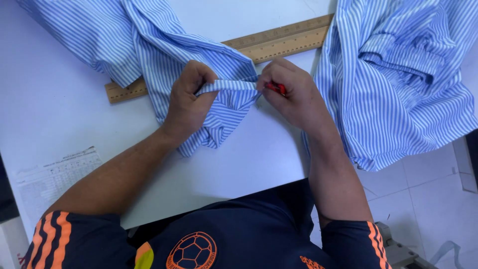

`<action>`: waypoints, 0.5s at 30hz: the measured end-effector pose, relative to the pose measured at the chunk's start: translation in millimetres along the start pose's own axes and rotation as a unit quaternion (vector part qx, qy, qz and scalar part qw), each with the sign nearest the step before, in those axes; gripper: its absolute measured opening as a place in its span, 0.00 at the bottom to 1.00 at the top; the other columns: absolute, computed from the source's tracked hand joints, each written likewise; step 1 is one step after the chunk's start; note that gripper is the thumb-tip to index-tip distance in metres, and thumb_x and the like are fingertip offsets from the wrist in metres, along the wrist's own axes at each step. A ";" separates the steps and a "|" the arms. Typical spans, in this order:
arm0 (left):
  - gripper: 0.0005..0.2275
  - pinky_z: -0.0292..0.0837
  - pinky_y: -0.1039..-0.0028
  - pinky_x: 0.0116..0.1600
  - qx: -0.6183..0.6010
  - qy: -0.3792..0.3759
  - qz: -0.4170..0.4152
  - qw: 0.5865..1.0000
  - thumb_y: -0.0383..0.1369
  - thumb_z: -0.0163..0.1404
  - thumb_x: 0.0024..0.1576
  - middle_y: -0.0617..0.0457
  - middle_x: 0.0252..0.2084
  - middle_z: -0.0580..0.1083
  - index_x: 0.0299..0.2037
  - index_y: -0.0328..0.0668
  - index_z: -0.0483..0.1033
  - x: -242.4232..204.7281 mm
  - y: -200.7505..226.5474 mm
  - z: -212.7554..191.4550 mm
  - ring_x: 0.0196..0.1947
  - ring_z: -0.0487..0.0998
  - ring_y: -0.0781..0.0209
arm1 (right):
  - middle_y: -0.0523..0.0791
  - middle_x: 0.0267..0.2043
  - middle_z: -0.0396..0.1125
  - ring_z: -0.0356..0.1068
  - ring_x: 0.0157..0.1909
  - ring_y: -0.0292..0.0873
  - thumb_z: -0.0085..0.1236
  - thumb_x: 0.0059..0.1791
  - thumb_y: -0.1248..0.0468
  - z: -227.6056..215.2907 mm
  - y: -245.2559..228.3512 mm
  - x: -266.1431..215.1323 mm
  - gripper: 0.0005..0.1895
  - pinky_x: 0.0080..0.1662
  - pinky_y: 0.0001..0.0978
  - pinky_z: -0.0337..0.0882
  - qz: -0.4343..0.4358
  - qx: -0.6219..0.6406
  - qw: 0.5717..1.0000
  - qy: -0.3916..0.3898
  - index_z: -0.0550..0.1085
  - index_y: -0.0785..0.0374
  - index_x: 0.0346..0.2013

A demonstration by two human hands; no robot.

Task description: Trim loose threads from a striped garment using snips.

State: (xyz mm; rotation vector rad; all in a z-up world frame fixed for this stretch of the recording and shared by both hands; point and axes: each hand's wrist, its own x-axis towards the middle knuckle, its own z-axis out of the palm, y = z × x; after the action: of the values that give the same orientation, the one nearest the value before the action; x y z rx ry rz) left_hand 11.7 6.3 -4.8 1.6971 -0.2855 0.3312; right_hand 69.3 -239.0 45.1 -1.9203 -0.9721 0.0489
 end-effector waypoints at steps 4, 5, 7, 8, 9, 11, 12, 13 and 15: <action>0.11 0.68 0.67 0.46 0.088 0.016 0.149 0.985 0.14 0.48 0.61 0.49 0.37 0.68 0.36 0.42 0.63 5.4 4.1 -0.5 0.38 0.72 0.53 | 0.50 0.40 0.66 0.69 0.36 0.49 0.57 0.48 0.82 5.1 -2.1 -3.5 0.10 0.39 0.37 0.69 -0.029 -0.038 0.999 0.021 0.74 0.65 0.36; 0.11 0.68 0.67 0.46 0.086 0.015 0.146 0.985 0.14 0.48 0.61 0.49 0.37 0.68 0.36 0.42 0.63 3.8 5.8 -9.7 0.38 0.72 0.53 | 0.50 0.40 0.66 0.69 0.36 0.49 0.57 0.48 0.82 10.3 -1.4 0.8 0.10 0.39 0.37 0.69 -0.026 -0.038 0.999 0.021 0.74 0.65 0.36; 0.13 0.69 0.63 0.48 0.112 0.000 0.182 0.977 0.10 0.49 0.58 0.45 0.40 0.67 0.32 0.39 0.65 6.3 3.7 -12.3 0.38 0.71 0.45 | 0.55 0.44 0.66 0.71 0.39 0.58 0.59 0.45 0.80 7.9 0.8 0.0 0.10 0.40 0.44 0.71 -0.044 -0.030 0.998 0.012 0.75 0.66 0.37; 0.13 0.69 0.63 0.48 0.107 -0.001 0.181 0.978 0.10 0.49 0.58 0.45 0.40 0.67 0.32 0.39 0.65 7.0 7.6 -10.1 0.38 0.71 0.45 | 0.55 0.44 0.66 0.71 0.39 0.58 0.59 0.45 0.80 4.3 -2.2 -0.3 0.10 0.40 0.44 0.71 -0.040 -0.033 0.999 0.011 0.75 0.66 0.37; 0.13 0.67 0.63 0.49 0.112 -0.008 0.180 0.977 0.08 0.44 0.52 0.45 0.41 0.66 0.33 0.38 0.64 7.0 12.0 -9.6 0.41 0.70 0.47 | 0.54 0.47 0.65 0.69 0.45 0.53 0.53 0.47 0.80 1.8 -6.3 -0.1 0.09 0.44 0.40 0.70 -0.037 -0.021 0.999 -0.002 0.75 0.67 0.39; 0.14 0.65 0.64 0.50 0.119 -0.003 0.175 0.977 0.06 0.39 0.47 0.44 0.42 0.65 0.33 0.36 0.63 2.9 18.0 -12.2 0.43 0.68 0.49 | 0.53 0.50 0.64 0.68 0.51 0.49 0.47 0.49 0.79 4.0 -13.5 1.8 0.11 0.48 0.36 0.68 -0.039 -0.008 0.999 -0.027 0.75 0.68 0.41; 0.14 0.65 0.64 0.48 0.117 -0.006 0.184 0.976 0.06 0.39 0.47 0.43 0.42 0.65 0.33 0.35 0.63 4.4 18.9 -12.3 0.42 0.68 0.49 | 0.52 0.48 0.65 0.68 0.49 0.49 0.52 0.53 0.75 3.8 -15.5 3.9 0.07 0.48 0.37 0.68 -0.046 -0.020 0.999 -0.005 0.76 0.69 0.43; 0.14 0.65 0.64 0.47 0.115 -0.008 0.193 0.974 0.06 0.40 0.48 0.43 0.42 0.65 0.32 0.35 0.63 6.0 20.3 -12.5 0.41 0.68 0.49 | 0.52 0.46 0.66 0.68 0.48 0.49 0.57 0.57 0.72 3.5 -17.8 6.0 0.05 0.49 0.38 0.68 -0.054 -0.032 0.998 0.017 0.77 0.70 0.46; 0.14 0.65 0.65 0.48 0.117 -0.007 0.186 0.976 0.06 0.40 0.46 0.43 0.42 0.64 0.32 0.35 0.63 1.5 27.5 -13.5 0.42 0.67 0.49 | 0.53 0.47 0.65 0.69 0.48 0.50 0.58 0.56 0.73 5.2 -31.8 12.7 0.06 0.49 0.39 0.70 -0.064 -0.050 0.997 -0.013 0.76 0.70 0.48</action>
State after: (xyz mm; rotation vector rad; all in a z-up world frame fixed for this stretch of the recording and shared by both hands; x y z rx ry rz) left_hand 2.1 15.5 22.8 1.8740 -0.5970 0.6501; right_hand 56.7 -219.6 70.9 -1.9465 -1.1317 -0.0507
